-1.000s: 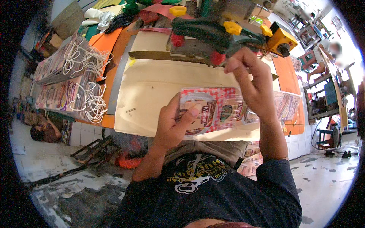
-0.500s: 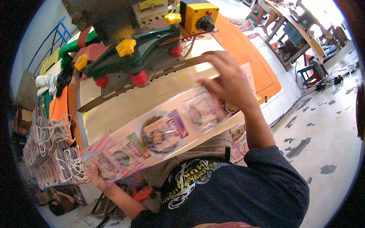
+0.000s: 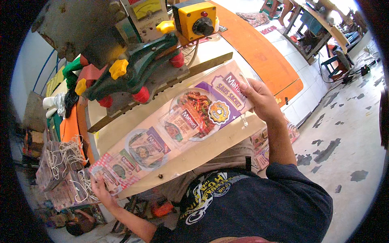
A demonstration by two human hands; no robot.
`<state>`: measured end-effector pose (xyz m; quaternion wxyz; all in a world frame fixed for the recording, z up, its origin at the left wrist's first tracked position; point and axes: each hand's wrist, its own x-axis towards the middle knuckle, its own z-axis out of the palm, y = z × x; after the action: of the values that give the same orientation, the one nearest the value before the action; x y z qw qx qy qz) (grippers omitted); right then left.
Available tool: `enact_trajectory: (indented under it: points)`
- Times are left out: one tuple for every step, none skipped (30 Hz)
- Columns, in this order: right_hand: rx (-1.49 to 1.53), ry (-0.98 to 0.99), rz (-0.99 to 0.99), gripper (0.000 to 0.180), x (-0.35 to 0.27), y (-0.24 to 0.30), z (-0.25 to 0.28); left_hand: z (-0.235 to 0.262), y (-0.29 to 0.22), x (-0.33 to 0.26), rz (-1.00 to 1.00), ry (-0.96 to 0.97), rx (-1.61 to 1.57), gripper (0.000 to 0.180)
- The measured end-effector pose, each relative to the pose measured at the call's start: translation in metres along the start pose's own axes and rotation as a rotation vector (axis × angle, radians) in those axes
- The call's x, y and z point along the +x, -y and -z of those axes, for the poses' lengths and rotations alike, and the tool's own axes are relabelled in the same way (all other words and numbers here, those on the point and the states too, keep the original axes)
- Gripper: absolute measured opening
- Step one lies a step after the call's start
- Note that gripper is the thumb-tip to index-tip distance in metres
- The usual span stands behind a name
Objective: The person places a long strip of printed packaging paper into an industrial press machine, aligns it, and pulls a lever to feed it through.
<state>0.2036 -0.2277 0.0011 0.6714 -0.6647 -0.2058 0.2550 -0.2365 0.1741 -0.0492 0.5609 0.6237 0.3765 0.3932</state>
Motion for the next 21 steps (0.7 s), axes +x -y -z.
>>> enact_trajectory:
  points:
    - [0.032, 0.005, 0.001, 0.042, -0.003, 0.002, -0.002, 0.002, -0.003, 0.006, -0.028, 0.015, 0.139, 0.045]
    - [0.062, 0.011, 0.003, 0.042, -0.006, 0.005, -0.004, -0.013, -0.023, 0.007, -0.096, 0.044, 0.249, 0.044]
    - [0.090, 0.013, 0.005, 0.043, -0.008, 0.007, -0.006, -0.023, -0.038, 0.007, -0.158, -0.013, 0.475, 0.041]
    - [0.106, 0.003, 0.016, 0.043, -0.010, 0.004, -0.007, -0.030, -0.051, 0.007, -0.219, -0.072, 0.703, 0.039]
    - [0.123, -0.006, 0.027, 0.043, -0.011, 0.000, -0.008, -0.040, -0.063, 0.005, -0.280, -0.134, 0.932, 0.037]
    - [0.139, -0.019, 0.039, 0.043, -0.012, -0.004, -0.009, -0.056, -0.071, 0.003, -0.391, -0.217, 0.972, 0.032]
    - [0.137, -0.002, 0.050, 0.044, -0.013, -0.004, -0.010, -0.067, -0.077, 0.003, -0.470, -0.260, 0.988, 0.032]
    - [0.138, 0.022, 0.060, 0.044, -0.015, -0.002, -0.012, -0.074, -0.085, 0.000, -0.547, -0.310, 1.008, 0.032]
    - [0.135, 0.042, 0.069, 0.044, -0.017, -0.002, -0.014, -0.087, -0.092, -0.003, -0.623, -0.356, 1.023, 0.032]
    - [0.139, 0.055, 0.049, 0.045, -0.019, -0.001, -0.016, -0.108, -0.101, -0.008, -0.632, -0.344, 0.955, 0.029]
    - [0.145, 0.062, 0.048, 0.045, -0.020, -0.002, -0.019, -0.128, -0.109, -0.013, -0.567, -0.261, 0.773, 0.028]
    - [0.147, 0.070, 0.048, 0.045, -0.021, -0.004, -0.022, -0.148, -0.115, -0.016, -0.500, -0.180, 0.589, 0.027]
    - [0.144, 0.071, 0.048, 0.046, -0.023, -0.006, -0.024, -0.167, -0.116, -0.015, -0.625, 0.007, 0.553, 0.026]
    - [0.120, 0.088, 0.082, 0.047, -0.025, -0.004, -0.028, -0.186, -0.120, -0.015, -0.747, 0.189, 0.516, 0.026]
    - [0.108, 0.097, 0.088, 0.047, -0.027, -0.003, -0.031, -0.213, -0.132, -0.017, -0.823, 0.310, 0.559, 0.028]
    - [0.093, 0.093, 0.091, 0.047, -0.029, -0.002, -0.031, -0.244, -0.142, -0.017, -0.897, 0.443, 0.592, 0.029]
    - [0.083, 0.095, 0.096, 0.047, -0.032, -0.001, -0.032, -0.270, -0.146, -0.015, -0.910, 0.532, 0.559, 0.029]
    - [0.073, 0.076, 0.154, 0.046, -0.032, -0.005, -0.034, -0.291, -0.150, -0.013, -0.923, 0.615, 0.531, 0.030]
    - [0.082, 0.101, 0.149, 0.046, -0.034, -0.003, -0.040, -0.306, -0.156, -0.015, -0.924, 0.664, 0.524, 0.030]
    - [0.084, 0.106, 0.140, 0.046, -0.035, -0.003, -0.041, -0.324, -0.160, -0.014, -0.925, 0.729, 0.501, 0.030]
    - [0.086, 0.108, 0.133, 0.046, -0.038, -0.002, -0.042, -0.337, -0.165, -0.013, -0.869, 0.820, 0.477, 0.030]
